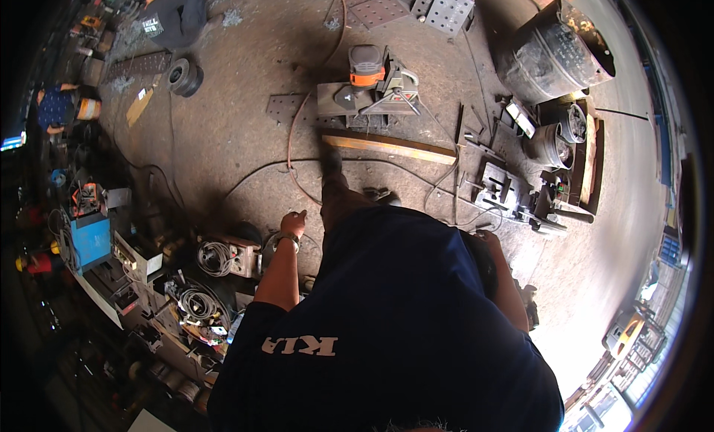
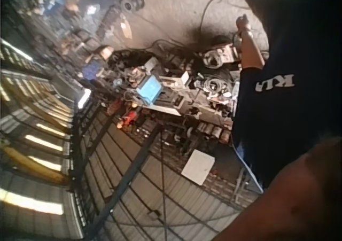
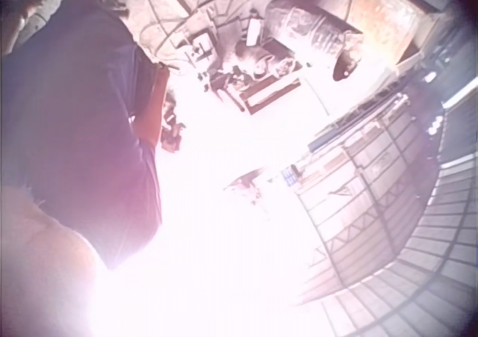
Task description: The person walks through a metal fabrication workshop, picks up a power cord, plugs it into a welding machine, and then picks up a welding torch and a metal rod. The person moves around the workspace while handling these items.
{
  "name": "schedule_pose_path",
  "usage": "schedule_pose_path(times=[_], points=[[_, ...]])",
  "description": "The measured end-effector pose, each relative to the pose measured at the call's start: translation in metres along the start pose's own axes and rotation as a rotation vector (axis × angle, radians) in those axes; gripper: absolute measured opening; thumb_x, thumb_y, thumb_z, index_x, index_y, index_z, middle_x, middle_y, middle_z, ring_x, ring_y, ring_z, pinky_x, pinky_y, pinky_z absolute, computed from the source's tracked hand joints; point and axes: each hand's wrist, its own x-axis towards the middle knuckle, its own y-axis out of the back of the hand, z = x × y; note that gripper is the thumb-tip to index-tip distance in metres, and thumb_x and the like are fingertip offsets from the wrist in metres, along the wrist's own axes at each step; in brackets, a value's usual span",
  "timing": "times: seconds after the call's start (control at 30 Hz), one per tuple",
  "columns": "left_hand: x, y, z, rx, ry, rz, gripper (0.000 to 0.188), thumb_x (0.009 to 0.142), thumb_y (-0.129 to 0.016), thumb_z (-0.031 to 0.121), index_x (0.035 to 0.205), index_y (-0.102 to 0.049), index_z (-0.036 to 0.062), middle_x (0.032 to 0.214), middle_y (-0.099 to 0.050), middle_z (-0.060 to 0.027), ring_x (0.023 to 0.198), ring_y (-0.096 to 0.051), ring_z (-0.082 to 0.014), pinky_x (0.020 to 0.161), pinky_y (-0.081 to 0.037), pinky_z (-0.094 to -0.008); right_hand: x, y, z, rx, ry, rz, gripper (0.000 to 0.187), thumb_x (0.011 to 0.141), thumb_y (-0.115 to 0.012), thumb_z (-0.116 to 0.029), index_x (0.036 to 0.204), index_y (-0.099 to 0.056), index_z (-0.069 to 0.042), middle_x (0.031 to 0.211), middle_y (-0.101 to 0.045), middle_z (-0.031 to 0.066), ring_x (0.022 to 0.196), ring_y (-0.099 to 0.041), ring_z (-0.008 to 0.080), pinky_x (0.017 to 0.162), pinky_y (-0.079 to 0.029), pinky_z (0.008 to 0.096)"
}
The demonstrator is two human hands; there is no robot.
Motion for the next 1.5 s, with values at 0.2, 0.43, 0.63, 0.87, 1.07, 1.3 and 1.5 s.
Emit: schedule_pose_path(times=[0.2, 0.43, 0.63, 0.87, 1.07, 1.3, 1.5], points=[[-0.026, -0.007, 0.025, -0.307, -0.040, 0.090, 0.026, 0.089, -0.059, 0.014, 0.108, -0.059, -0.0043, 0.098, -0.064, -0.0144, 0.075, -0.061, -0.0208, 0.064, -0.048, -0.0312, -0.003, 0.005, 0.004, 0.094, -0.013, 0.020, 0.052, 0.077, -0.067, -0.044, 0.111, -0.064, -0.004, 0.096, -0.068, 0.0171, 0.092, -0.065, 0.0262, 0.081, -0.049, 0.0344], [0.004, 0.003, -0.010, -0.317, -0.012, 0.003, 0.033, 0.087, -0.062, 0.018, 0.113, -0.057, -0.0032, 0.100, -0.065, -0.0163, 0.079, -0.061, -0.0227, 0.068, -0.048, -0.0349, 0.000, -0.007, -0.008, 0.127, -0.011, -0.030, 0.049, 0.078, -0.068, -0.043, 0.110, -0.064, -0.005, 0.094, -0.068, 0.0149, 0.089, -0.066, 0.0234, 0.080, -0.049, 0.0332], [-0.001, 0.016, 0.001, -0.283, -0.004, 0.001, 0.035, 0.087, -0.062, 0.024, 0.110, -0.060, -0.0027, 0.101, -0.066, -0.0174, 0.085, -0.063, -0.0281, 0.073, -0.047, -0.0394, -0.005, -0.018, 0.000, 0.103, -0.004, -0.015, 0.047, 0.079, -0.068, -0.042, 0.109, -0.064, -0.006, 0.096, -0.069, 0.0142, 0.090, -0.066, 0.0230, 0.080, -0.049, 0.0326], [-0.029, 0.031, 0.041, 0.113, 0.048, -0.039, 0.044, 0.087, -0.059, 0.036, 0.108, -0.061, -0.0024, 0.106, -0.063, -0.0221, 0.091, -0.062, -0.0364, 0.079, -0.046, -0.0442, -0.008, -0.017, 0.003, 0.084, 0.000, 0.006, 0.047, 0.079, -0.067, -0.042, 0.110, -0.065, -0.007, 0.096, -0.068, 0.0154, 0.090, -0.066, 0.0238, 0.081, -0.049, 0.0333], [-0.041, 0.029, 0.052, 0.172, -0.025, 0.169, 0.045, 0.086, -0.058, 0.037, 0.111, -0.061, -0.0004, 0.107, -0.063, -0.0224, 0.101, -0.059, -0.0374, 0.087, -0.046, -0.0429, -0.005, -0.009, -0.001, 0.029, 0.016, 0.017, 0.047, 0.078, -0.067, -0.042, 0.110, -0.065, -0.008, 0.094, -0.068, 0.0156, 0.090, -0.066, 0.0256, 0.080, -0.049, 0.0349], [-0.016, 0.020, 0.020, -0.071, 0.012, 0.036, 0.046, 0.088, -0.058, 0.033, 0.118, -0.057, -0.0017, 0.118, -0.059, -0.0216, 0.108, -0.056, -0.0362, 0.091, -0.044, -0.0433, -0.003, -0.006, -0.009, 0.078, -0.019, 0.008, 0.046, 0.078, -0.067, -0.043, 0.110, -0.065, -0.009, 0.095, -0.068, 0.0160, 0.091, -0.066, 0.0262, 0.081, -0.049, 0.0352], [-0.011, 0.004, 0.013, -0.113, -0.062, 0.080, 0.034, 0.087, -0.061, 0.021, 0.105, -0.060, -0.0075, 0.095, -0.066, -0.0160, 0.077, -0.064, -0.0225, 0.066, -0.049, -0.0343, 0.010, -0.017, 0.025, 0.131, 0.021, -0.003, 0.050, 0.078, -0.067, -0.045, 0.110, -0.065, -0.007, 0.099, -0.067, 0.0168, 0.096, -0.065, 0.0276, 0.084, -0.049, 0.0358]])
